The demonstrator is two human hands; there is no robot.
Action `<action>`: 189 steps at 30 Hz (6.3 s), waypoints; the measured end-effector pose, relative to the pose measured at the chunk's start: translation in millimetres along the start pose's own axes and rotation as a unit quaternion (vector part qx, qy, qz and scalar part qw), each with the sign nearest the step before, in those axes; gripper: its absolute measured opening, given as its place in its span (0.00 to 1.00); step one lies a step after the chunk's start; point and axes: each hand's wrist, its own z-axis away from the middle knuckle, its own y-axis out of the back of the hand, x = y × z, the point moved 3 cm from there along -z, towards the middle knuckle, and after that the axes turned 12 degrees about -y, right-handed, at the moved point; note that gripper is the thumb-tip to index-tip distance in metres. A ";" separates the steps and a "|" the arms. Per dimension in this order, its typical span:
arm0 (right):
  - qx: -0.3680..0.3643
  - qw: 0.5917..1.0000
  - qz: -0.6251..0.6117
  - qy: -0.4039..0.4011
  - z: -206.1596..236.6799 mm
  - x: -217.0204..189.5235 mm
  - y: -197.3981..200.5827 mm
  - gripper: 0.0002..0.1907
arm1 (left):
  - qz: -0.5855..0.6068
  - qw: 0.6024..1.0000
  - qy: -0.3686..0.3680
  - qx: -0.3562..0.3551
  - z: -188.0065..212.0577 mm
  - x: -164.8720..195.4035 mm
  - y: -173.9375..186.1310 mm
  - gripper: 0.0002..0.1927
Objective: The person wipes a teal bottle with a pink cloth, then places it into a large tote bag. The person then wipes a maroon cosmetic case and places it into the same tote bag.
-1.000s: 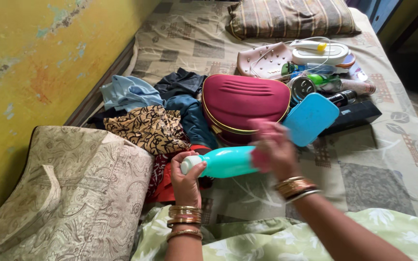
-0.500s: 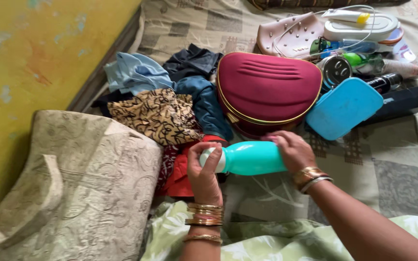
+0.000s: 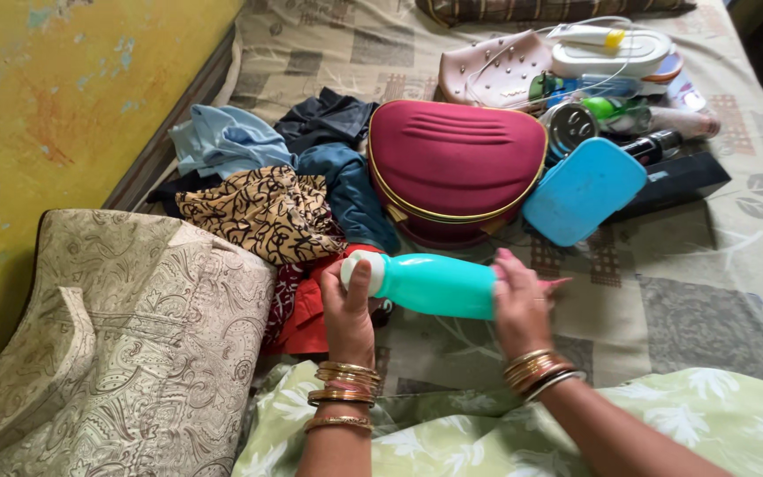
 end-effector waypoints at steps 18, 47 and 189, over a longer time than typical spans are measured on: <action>-0.047 0.957 0.099 0.267 8.1 -87.9 -48.5 0.09 | -0.021 0.998 0.048 0.029 23.0 -32.8 -8.0 0.23; -0.096 0.950 0.013 0.298 52.8 -154.0 -67.6 0.18 | -0.175 0.982 -0.034 0.062 4.8 11.4 25.6 0.24; -0.103 0.941 -0.322 -0.010 14.2 -23.2 -29.2 0.24 | 0.101 0.992 -0.021 0.071 0.7 35.8 17.8 0.28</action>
